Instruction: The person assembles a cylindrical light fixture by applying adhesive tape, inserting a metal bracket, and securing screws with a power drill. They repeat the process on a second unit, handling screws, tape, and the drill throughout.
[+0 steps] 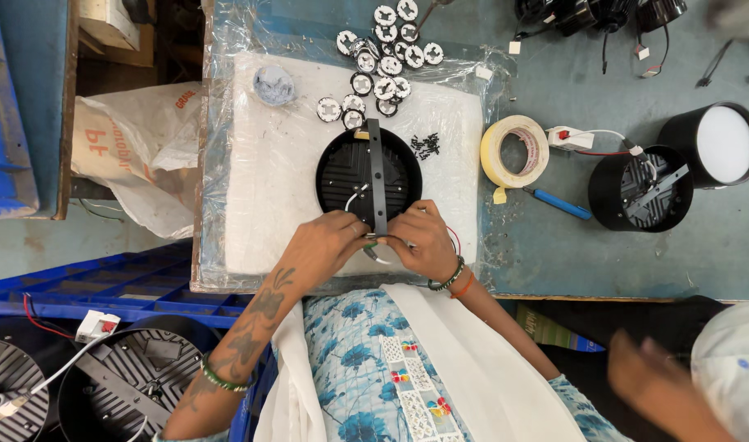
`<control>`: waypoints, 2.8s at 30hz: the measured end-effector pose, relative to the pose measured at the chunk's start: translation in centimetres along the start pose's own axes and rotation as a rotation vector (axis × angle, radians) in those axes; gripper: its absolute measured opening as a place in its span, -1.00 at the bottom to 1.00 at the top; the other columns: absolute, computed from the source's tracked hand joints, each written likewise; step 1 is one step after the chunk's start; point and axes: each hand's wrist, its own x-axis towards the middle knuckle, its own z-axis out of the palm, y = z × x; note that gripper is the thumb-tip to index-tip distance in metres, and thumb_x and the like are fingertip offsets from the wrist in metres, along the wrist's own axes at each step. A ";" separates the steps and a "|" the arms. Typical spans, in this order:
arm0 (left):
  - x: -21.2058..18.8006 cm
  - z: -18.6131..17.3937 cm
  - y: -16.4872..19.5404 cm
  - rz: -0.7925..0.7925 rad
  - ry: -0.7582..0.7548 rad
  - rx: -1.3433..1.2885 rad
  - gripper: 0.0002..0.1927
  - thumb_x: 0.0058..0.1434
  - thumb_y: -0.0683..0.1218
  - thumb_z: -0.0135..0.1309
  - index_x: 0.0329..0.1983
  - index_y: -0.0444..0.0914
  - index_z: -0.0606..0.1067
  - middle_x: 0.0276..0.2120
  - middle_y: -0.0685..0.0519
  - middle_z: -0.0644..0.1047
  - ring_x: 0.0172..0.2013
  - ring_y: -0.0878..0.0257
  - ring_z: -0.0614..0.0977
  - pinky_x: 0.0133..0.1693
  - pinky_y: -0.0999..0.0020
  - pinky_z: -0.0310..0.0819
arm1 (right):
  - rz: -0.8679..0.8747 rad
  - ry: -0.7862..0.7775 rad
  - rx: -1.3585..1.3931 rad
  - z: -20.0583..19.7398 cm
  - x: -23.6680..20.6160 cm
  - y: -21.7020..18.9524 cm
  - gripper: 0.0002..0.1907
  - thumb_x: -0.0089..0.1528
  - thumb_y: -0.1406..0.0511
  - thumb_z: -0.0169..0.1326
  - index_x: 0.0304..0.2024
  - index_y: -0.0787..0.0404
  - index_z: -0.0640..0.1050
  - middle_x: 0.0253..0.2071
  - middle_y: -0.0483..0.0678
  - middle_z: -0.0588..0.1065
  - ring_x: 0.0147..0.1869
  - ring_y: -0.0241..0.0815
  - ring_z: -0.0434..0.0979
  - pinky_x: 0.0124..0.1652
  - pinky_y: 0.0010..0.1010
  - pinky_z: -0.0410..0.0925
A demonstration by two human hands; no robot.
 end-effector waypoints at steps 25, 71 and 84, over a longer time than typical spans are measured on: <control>11.1 -6.1 -9.8 -0.421 0.170 -0.281 -0.94 0.16 -0.16 0.23 -0.31 -0.24 0.61 -0.34 0.01 0.64 -0.17 0.02 0.65 -0.11 0.15 0.53 | 0.078 -0.205 0.015 2.1 15.1 7.8 -0.89 0.08 0.38 0.28 -0.33 0.18 0.63 -0.21 -0.10 0.60 -0.15 -0.10 0.51 0.05 -0.22 0.26; 11.5 0.2 -3.9 -0.712 0.103 -0.620 -0.81 0.34 -0.13 -0.01 -0.29 -0.37 0.51 -0.52 -0.09 0.66 -0.46 0.13 0.77 -0.39 0.26 0.62 | 0.537 0.031 0.603 0.5 15.8 10.6 -0.78 0.28 0.32 0.23 -0.04 0.25 0.68 -0.09 -0.06 0.63 -0.04 -0.32 0.58 -0.02 -0.51 0.40; 13.3 -4.2 -7.2 -0.800 0.023 -0.827 -0.81 0.37 -0.20 -0.09 -0.22 -0.41 0.52 -0.49 -0.12 0.67 -0.50 0.12 0.76 -0.47 0.32 0.67 | 0.740 -0.045 0.751 2.0 21.3 12.0 -0.81 0.24 0.35 0.23 -0.10 0.28 0.66 -0.21 -0.13 0.63 -0.18 -0.42 0.53 -0.12 -0.59 0.42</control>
